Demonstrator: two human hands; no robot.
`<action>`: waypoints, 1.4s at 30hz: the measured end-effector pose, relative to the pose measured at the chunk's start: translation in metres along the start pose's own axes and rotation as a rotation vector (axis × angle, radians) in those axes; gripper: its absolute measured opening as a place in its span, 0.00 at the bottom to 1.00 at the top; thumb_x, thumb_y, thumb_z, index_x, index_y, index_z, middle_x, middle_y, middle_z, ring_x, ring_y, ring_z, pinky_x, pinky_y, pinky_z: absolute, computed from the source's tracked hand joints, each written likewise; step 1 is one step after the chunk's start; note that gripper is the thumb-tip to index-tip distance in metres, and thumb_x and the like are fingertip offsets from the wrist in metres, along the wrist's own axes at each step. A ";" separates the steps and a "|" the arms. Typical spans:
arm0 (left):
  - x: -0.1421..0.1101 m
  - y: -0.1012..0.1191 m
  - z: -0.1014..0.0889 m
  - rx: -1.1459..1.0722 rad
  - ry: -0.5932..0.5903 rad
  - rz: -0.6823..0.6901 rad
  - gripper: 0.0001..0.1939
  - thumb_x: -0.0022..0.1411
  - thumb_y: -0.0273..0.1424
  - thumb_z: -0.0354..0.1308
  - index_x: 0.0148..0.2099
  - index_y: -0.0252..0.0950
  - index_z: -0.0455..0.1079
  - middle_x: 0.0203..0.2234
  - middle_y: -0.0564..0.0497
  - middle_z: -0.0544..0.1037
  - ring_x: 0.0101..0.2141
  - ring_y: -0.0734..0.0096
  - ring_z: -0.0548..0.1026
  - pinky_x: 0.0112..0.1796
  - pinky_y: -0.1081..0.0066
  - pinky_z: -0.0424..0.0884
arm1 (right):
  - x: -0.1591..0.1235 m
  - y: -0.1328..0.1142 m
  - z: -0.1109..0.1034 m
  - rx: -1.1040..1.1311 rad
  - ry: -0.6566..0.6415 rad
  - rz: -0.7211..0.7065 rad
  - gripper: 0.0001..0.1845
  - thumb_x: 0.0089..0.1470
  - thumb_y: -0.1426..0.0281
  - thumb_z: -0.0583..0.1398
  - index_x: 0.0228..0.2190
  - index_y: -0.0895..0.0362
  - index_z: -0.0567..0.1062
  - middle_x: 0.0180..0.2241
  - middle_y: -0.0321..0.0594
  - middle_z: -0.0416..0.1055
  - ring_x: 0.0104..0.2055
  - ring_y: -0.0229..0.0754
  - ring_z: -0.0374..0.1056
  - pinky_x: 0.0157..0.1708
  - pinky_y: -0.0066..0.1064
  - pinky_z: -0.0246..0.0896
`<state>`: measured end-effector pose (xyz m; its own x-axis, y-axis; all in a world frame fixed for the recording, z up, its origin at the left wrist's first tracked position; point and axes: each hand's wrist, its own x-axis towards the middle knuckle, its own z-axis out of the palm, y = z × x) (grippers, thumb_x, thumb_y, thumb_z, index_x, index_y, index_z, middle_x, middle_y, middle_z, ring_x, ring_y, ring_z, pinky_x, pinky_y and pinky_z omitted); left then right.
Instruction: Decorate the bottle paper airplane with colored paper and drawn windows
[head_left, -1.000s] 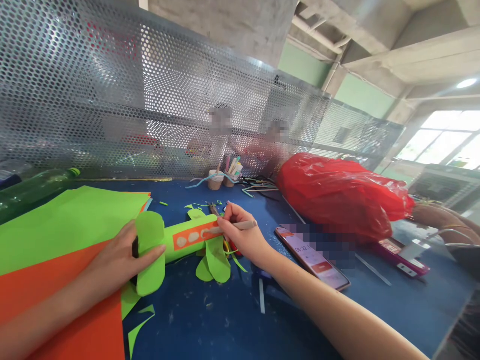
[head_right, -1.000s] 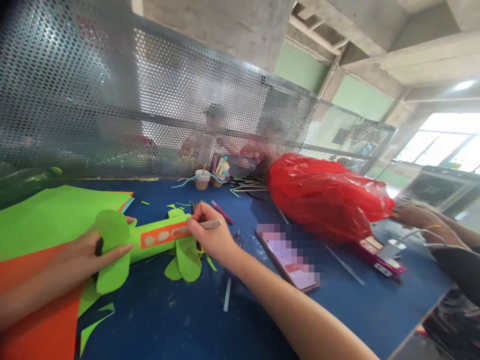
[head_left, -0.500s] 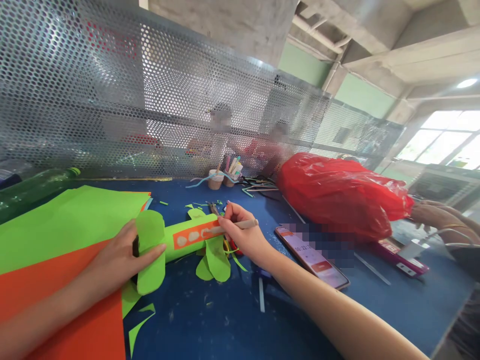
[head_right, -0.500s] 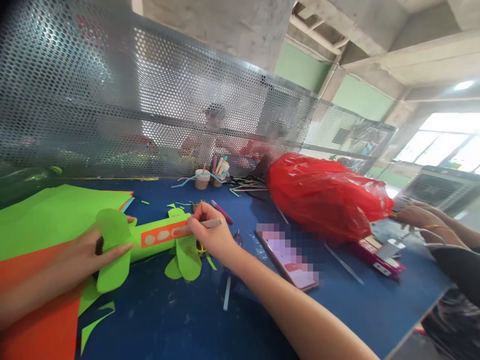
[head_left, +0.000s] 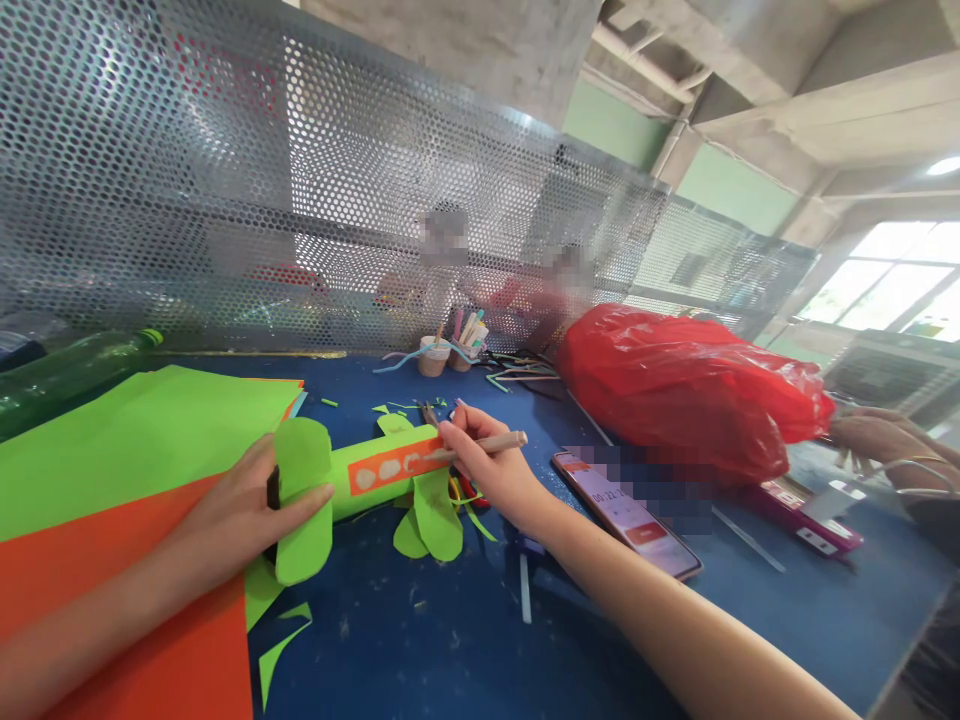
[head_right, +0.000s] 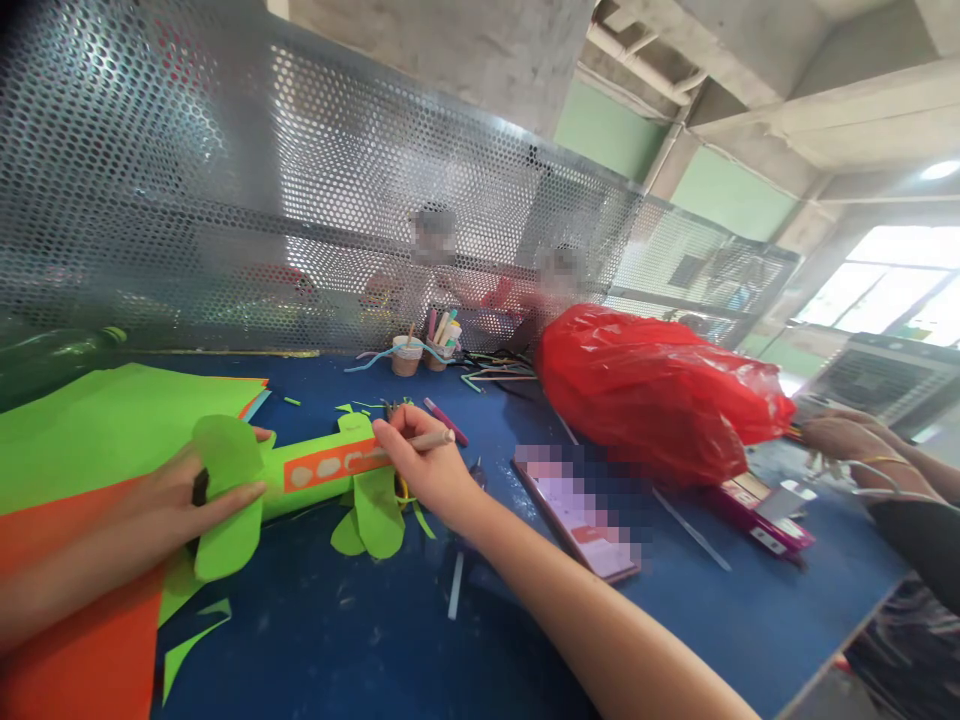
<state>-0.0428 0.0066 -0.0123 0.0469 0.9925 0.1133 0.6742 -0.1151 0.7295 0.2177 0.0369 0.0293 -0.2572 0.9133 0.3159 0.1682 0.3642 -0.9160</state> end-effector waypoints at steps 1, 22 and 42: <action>0.000 0.000 0.000 0.001 0.001 -0.002 0.34 0.54 0.58 0.52 0.56 0.43 0.65 0.52 0.47 0.71 0.51 0.51 0.71 0.50 0.58 0.68 | 0.000 0.000 0.000 0.008 0.004 -0.003 0.16 0.54 0.59 0.59 0.24 0.53 0.60 0.16 0.24 0.54 0.17 0.31 0.47 0.18 0.26 0.41; -0.002 0.003 -0.001 0.009 -0.019 -0.005 0.34 0.55 0.58 0.51 0.55 0.42 0.64 0.53 0.46 0.70 0.52 0.48 0.69 0.51 0.55 0.65 | -0.001 0.002 0.003 -0.033 -0.022 -0.007 0.11 0.49 0.70 0.59 0.23 0.53 0.59 0.19 0.26 0.57 0.18 0.31 0.51 0.18 0.25 0.44; -0.001 0.001 -0.002 -0.018 -0.024 0.003 0.35 0.55 0.59 0.51 0.57 0.43 0.63 0.54 0.47 0.69 0.53 0.48 0.67 0.53 0.56 0.63 | -0.001 0.002 0.003 -0.055 -0.026 -0.013 0.10 0.48 0.70 0.59 0.23 0.53 0.60 0.20 0.27 0.57 0.19 0.32 0.52 0.19 0.26 0.45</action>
<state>-0.0430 0.0055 -0.0103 0.0664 0.9928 0.0996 0.6610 -0.1185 0.7410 0.2154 0.0360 0.0258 -0.2839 0.9036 0.3208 0.2165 0.3863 -0.8966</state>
